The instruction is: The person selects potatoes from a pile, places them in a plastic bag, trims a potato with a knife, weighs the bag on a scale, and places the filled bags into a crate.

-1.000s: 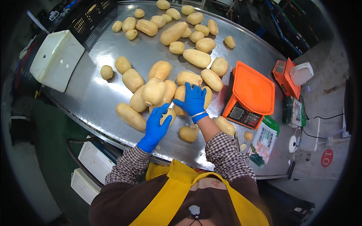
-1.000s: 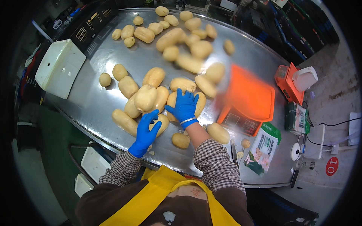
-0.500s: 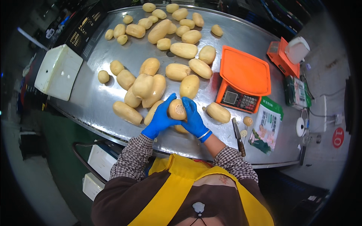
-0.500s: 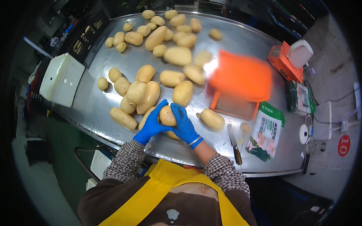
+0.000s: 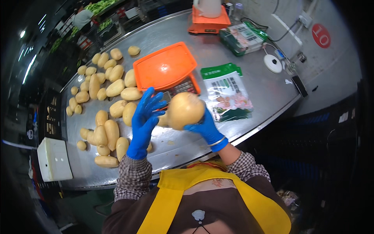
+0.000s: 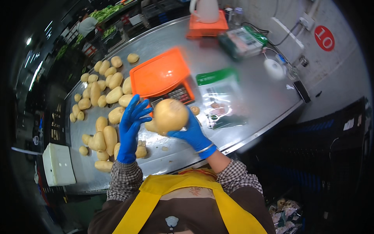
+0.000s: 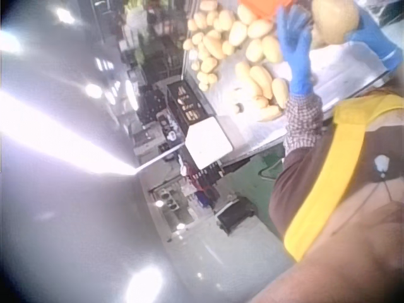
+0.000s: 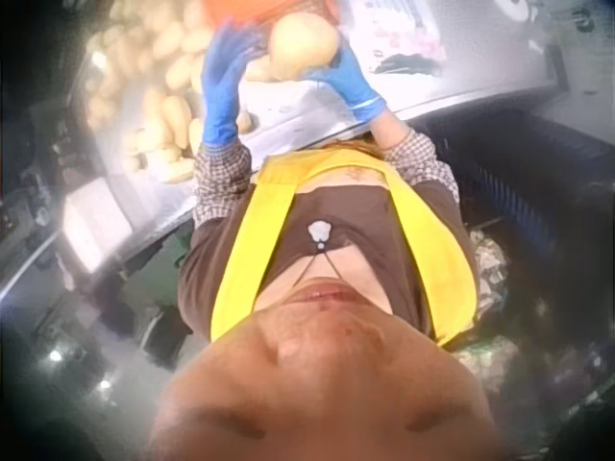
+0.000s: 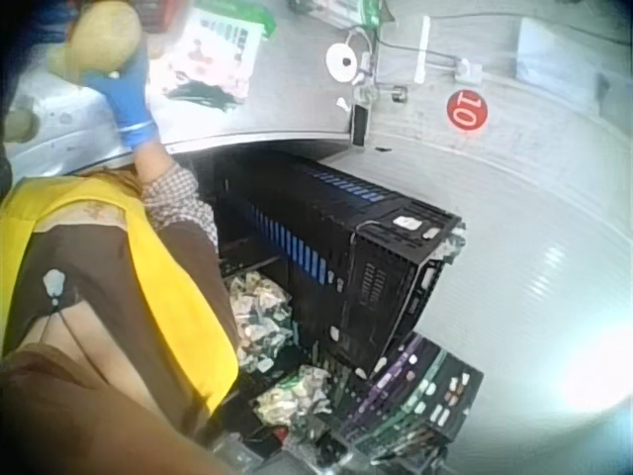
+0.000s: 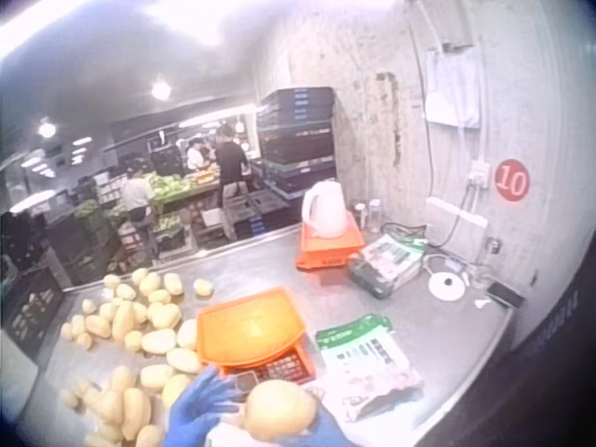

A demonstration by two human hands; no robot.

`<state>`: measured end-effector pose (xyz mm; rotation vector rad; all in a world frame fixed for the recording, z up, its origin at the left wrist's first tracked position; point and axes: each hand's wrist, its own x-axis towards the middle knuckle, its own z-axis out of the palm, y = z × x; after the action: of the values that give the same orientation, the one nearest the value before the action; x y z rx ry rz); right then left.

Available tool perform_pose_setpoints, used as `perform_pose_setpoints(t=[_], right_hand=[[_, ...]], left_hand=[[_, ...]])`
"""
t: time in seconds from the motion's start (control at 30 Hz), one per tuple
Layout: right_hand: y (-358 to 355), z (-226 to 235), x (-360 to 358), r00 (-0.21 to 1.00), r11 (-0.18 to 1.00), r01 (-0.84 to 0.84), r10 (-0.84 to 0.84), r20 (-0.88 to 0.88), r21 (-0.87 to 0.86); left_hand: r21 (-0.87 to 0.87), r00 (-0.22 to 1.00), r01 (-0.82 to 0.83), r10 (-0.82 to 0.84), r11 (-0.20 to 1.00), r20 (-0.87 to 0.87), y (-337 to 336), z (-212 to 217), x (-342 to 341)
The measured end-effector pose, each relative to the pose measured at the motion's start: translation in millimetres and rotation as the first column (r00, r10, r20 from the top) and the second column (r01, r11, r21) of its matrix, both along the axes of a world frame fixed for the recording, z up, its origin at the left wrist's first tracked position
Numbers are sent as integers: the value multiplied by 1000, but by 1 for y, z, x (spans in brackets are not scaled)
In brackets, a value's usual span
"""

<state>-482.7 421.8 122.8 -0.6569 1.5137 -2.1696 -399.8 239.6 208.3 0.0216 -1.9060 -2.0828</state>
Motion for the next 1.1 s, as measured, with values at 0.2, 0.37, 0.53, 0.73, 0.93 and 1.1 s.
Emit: perform_pose_setpoints(t=[0.2,0.37,0.53,0.73,0.93,1.1], right_hand=[[124,-84,-47,888,958,138,-7,459,-252],[235,-122,-70,789,823,402,-90,608,-401],[233,-155,-93,745,903,204,108,659,-379],[197,-130,-98,648,930,35,257,717,-365],[192,-75,-71,491,949,78,231,840,-306],[203,-73,-60,734,998,-46,3,679,45]], left_hand=[[-586,984,145,-52,797,172,91,-155,-74],[-861,942,215,-331,462,58,182,-256,-136],[-891,993,98,-107,444,56,177,-233,-120],[-431,870,250,-6,867,493,169,-137,-135],[-140,881,275,-191,951,432,148,-134,-152],[-319,972,-34,105,947,210,178,-126,-160]])
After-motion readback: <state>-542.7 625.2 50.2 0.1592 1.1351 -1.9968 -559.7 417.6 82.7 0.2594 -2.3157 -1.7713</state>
